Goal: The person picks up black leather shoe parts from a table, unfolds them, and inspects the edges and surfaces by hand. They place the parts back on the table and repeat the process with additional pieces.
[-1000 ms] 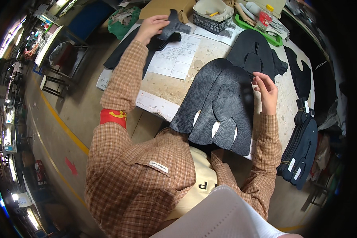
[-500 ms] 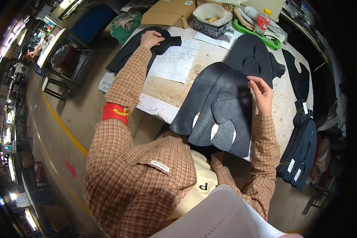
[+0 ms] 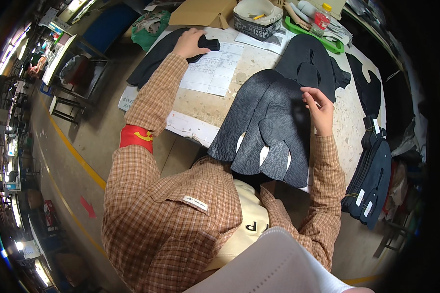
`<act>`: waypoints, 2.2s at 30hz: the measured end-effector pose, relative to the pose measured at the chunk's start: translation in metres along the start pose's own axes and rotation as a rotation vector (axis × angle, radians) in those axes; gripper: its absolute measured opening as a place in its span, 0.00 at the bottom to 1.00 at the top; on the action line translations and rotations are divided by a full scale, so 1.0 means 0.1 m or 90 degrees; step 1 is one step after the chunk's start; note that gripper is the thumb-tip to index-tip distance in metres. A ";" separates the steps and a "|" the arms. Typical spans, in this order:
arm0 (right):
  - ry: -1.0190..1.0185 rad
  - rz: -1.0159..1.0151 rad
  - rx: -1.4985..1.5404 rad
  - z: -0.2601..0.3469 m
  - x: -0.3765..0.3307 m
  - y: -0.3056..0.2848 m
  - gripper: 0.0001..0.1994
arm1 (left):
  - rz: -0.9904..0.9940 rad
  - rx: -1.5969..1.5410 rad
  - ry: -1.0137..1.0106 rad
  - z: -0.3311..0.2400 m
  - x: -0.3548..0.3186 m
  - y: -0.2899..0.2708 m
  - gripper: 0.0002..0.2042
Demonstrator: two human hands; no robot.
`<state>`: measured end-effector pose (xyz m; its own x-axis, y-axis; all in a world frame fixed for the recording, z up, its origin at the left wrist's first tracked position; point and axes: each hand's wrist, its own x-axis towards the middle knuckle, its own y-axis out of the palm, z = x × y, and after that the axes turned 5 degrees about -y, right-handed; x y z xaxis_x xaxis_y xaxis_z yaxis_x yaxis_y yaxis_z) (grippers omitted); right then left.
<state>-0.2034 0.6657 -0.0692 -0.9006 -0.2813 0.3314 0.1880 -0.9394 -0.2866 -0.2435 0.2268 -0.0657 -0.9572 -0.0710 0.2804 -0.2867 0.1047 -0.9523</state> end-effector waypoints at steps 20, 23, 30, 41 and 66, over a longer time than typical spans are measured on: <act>-0.118 -0.053 -0.174 -0.05 0.02 0.01 0.05 | 0.184 0.050 0.174 -0.24 0.38 0.13 0.15; -0.139 -0.053 -0.172 -0.07 0.02 0.01 0.06 | 0.064 0.129 0.223 -0.34 0.29 0.13 0.18; -0.126 -0.044 -0.195 -0.17 0.03 -0.01 0.07 | -0.092 -0.237 0.385 -1.64 -0.42 -0.08 0.14; -0.105 -0.057 -0.173 -0.27 0.04 -0.05 0.07 | 0.459 -0.444 0.324 -2.29 -0.78 0.07 0.15; -0.042 0.027 0.394 0.09 -0.07 0.02 0.04 | 0.455 -1.247 -0.131 -2.03 -0.68 0.10 0.29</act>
<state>-0.1930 0.6637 -0.0638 -0.8647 -0.3137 0.3923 0.4335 -0.8606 0.2672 -0.1891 0.4339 -0.0702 -0.9157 0.3777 -0.1372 0.2572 0.8132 0.5221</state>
